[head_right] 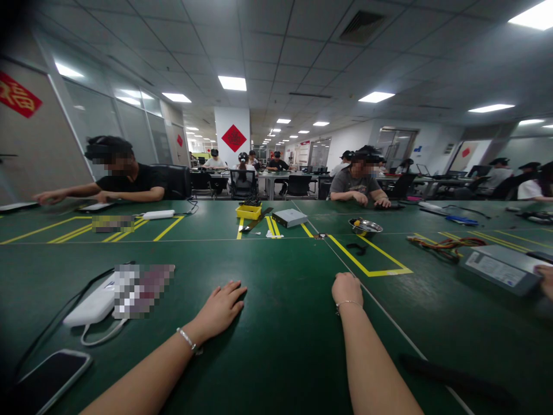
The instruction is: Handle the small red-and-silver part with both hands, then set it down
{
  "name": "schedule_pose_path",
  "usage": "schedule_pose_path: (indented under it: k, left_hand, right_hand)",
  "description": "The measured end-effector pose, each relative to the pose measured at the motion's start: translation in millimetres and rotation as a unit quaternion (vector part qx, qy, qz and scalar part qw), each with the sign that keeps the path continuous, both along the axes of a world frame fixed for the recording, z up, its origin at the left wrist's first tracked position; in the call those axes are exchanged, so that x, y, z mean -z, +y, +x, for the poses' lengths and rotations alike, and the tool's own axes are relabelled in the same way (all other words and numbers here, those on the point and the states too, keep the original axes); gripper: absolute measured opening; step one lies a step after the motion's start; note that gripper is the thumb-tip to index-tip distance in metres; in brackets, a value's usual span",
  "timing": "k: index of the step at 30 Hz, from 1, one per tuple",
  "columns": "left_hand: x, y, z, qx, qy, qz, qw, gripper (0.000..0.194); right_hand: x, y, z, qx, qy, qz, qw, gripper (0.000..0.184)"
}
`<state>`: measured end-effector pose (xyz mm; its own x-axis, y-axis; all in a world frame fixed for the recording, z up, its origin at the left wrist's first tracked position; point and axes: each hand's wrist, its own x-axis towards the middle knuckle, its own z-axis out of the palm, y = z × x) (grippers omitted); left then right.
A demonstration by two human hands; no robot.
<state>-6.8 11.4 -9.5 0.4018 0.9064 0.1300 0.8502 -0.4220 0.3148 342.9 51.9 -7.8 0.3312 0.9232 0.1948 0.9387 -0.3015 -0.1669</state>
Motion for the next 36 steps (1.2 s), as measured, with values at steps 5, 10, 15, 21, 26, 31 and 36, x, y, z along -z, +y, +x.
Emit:
schedule_pose_path:
  k: [5, 10, 15, 21, 26, 31, 36]
  left_hand:
    - [-0.7, -0.3, 1.0, -0.004, 0.008, 0.006, 1.000, 0.042]
    - [-3.9, -2.3, 1.9, -0.005, 0.008, 0.008, 1.000, 0.042]
    - [-8.9, -3.7, 2.4, -0.010, 0.004, -0.013, 1.000, 0.042]
    - [-7.6, -3.5, 2.3, -0.012, -0.002, -0.011, 1.000, 0.042]
    - [-7.6, -0.9, 2.0, -0.021, -0.016, -0.020, 0.999, 0.041]
    - [-13.6, -0.7, 6.0, -0.019, -0.106, -0.012, 0.994, 0.034]
    - [-17.5, -4.5, 19.3, 0.010, -0.283, -0.121, 0.951, 0.035]
  right_hand:
    - [-2.3, 3.8, 1.2, 0.027, 0.017, 0.016, 0.999, 0.033]
    - [-5.4, 2.9, -0.5, 0.040, 0.051, 0.016, 0.998, 0.032]
    - [-9.0, -0.8, -3.2, 0.043, 0.097, 0.035, 0.994, 0.033]
    - [-11.9, -3.9, -3.1, 0.081, 0.106, 0.071, 0.988, 0.035]
    - [-24.1, -5.5, -21.1, 0.029, 0.098, 0.145, 0.984, 0.032]
    - [-35.1, -16.0, -87.8, -0.199, 0.129, 0.169, 0.957, 0.023]
    - [-29.5, -39.5, -163.8, -0.418, 0.140, 0.153, 0.885, 0.021]
